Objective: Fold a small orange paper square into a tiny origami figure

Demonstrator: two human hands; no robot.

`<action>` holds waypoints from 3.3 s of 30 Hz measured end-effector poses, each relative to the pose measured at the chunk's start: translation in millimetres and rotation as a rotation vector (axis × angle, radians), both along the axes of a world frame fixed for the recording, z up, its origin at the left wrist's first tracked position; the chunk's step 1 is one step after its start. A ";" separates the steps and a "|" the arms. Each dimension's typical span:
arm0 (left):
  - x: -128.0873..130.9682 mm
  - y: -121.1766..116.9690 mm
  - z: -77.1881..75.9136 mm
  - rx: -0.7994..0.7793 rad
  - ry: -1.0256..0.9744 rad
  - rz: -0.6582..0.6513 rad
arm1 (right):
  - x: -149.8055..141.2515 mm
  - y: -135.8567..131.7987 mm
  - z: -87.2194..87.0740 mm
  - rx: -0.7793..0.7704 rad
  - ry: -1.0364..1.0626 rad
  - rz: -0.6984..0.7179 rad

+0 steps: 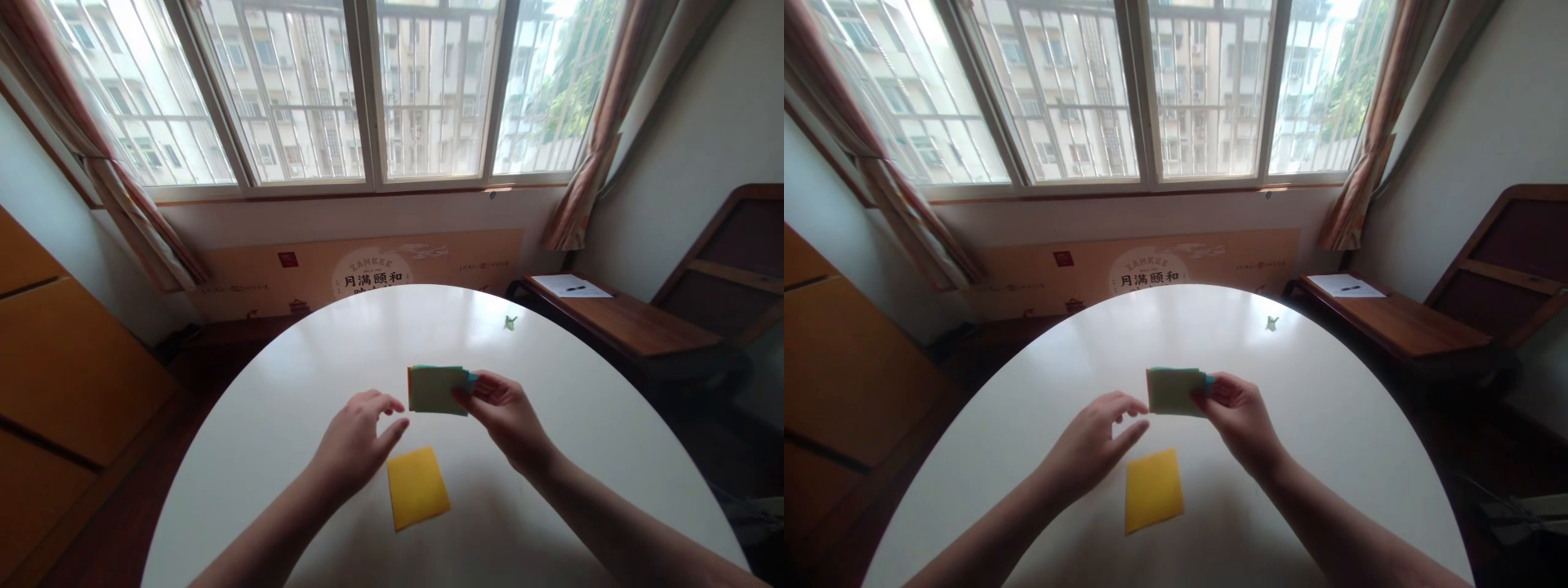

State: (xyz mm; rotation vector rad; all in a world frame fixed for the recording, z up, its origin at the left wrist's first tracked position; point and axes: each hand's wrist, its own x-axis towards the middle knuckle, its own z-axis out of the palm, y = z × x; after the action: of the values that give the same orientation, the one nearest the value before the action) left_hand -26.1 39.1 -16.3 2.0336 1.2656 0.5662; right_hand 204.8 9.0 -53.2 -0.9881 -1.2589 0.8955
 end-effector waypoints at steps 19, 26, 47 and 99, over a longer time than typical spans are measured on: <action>-0.1 27.4 -38.4 0.267 -0.029 -0.123 | -13.3 15.4 -24.4 -0.070 -0.614 -0.042; 5.3 22.1 -36.2 0.295 0.060 -0.085 | -22.0 9.5 -15.7 -0.056 -0.736 -0.024; 10.2 10.9 -26.1 0.341 0.407 0.000 | -25.5 4.8 -5.2 -0.055 -1.170 -0.135; -176.6 75.8 29.9 -0.138 0.690 0.827 | -25.0 -35.9 21.0 0.063 -1.165 0.422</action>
State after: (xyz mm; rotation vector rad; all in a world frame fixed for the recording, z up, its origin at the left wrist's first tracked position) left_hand -202.7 114.8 13.6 1.5605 2.5094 0.0875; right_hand 179.8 -26.9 -32.3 -1.2579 -2.5275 0.5397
